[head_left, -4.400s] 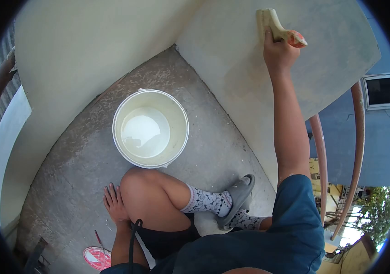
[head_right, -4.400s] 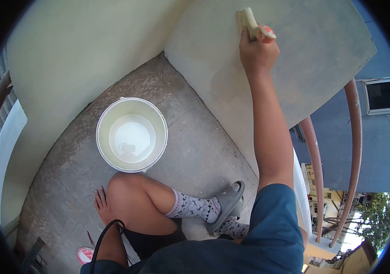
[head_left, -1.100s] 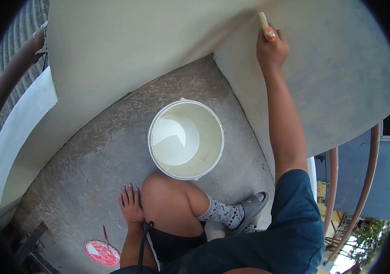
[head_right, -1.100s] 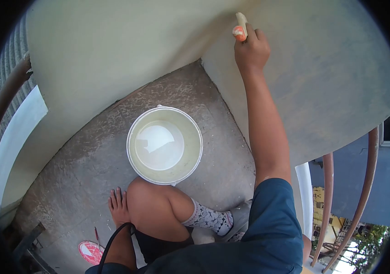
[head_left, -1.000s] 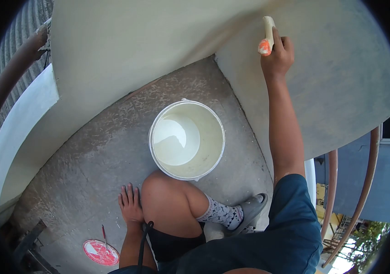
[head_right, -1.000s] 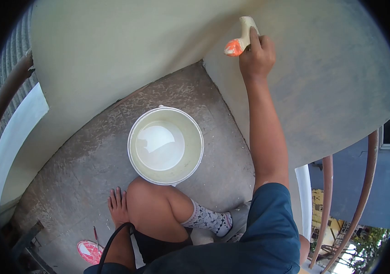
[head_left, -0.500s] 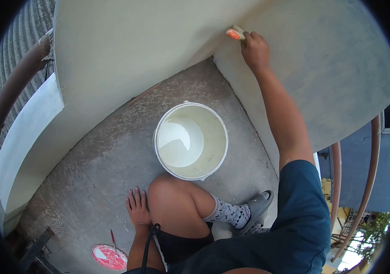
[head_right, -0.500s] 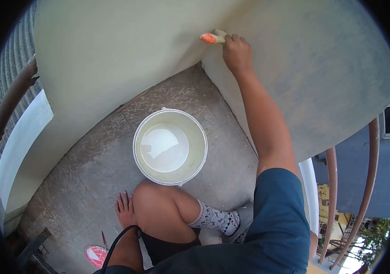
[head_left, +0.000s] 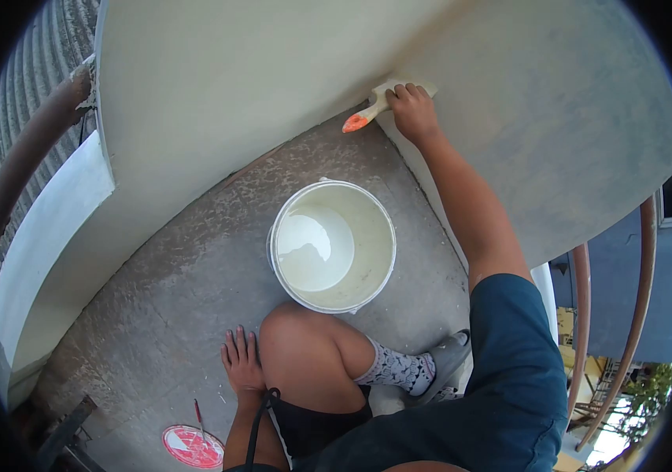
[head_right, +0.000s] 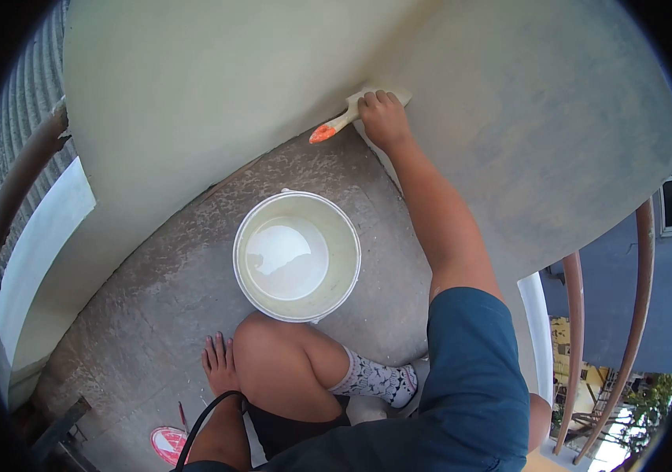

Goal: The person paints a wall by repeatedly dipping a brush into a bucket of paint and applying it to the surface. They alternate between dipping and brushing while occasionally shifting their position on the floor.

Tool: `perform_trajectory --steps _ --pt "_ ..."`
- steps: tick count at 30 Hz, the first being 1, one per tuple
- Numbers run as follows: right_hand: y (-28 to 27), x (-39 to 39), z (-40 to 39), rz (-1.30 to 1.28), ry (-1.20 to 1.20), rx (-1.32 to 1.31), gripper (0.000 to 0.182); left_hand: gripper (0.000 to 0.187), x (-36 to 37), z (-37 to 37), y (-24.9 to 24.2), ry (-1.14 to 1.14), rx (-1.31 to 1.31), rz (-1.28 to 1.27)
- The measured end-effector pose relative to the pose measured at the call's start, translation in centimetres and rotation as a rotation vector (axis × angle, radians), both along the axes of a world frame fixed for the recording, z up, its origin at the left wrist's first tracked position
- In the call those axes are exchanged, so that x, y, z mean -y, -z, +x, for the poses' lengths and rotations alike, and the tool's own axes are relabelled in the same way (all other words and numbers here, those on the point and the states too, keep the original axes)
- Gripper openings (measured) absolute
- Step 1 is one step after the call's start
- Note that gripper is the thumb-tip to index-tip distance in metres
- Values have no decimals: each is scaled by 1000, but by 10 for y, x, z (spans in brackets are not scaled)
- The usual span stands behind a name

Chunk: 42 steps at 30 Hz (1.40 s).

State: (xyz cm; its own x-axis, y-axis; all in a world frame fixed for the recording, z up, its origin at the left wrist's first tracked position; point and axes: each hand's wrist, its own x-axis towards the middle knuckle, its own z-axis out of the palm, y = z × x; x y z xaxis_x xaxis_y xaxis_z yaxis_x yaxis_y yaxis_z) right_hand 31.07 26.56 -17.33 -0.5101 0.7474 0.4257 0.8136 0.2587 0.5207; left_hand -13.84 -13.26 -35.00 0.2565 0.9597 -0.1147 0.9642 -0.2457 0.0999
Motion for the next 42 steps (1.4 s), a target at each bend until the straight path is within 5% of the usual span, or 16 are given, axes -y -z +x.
perform_trajectory --steps 2,5,9,14,19,23,28,35,42 --pt "4 -5 -8 -166 22 -111 10 51 0 0 -1 5 23 12" --pt "-25 -14 -6 -83 89 -111 8 51 -2 2 -1 4 47 19" --pt "-89 -4 16 220 171 -361 18 51 -1 1 0 -13 54 -4" --pt "-153 3 4 602 13 -232 30 51 0 2 -2 2 10 -21" --pt "-41 10 18 208 55 -36 31 51 -2 2 -4 -10 47 1" --pt "39 13 -1 -41 39 -148 16 49 0 1 -1 -33 68 -25" --pt "22 -5 -3 -76 100 -248 5 49 -1 3 -2 -32 85 -17" --pt "-32 10 1 344 202 -569 15 50 -2 2 -6 -41 101 -58" --pt "-11 0 16 77 260 -410 13 50 -1 -2 3 10 49 14"
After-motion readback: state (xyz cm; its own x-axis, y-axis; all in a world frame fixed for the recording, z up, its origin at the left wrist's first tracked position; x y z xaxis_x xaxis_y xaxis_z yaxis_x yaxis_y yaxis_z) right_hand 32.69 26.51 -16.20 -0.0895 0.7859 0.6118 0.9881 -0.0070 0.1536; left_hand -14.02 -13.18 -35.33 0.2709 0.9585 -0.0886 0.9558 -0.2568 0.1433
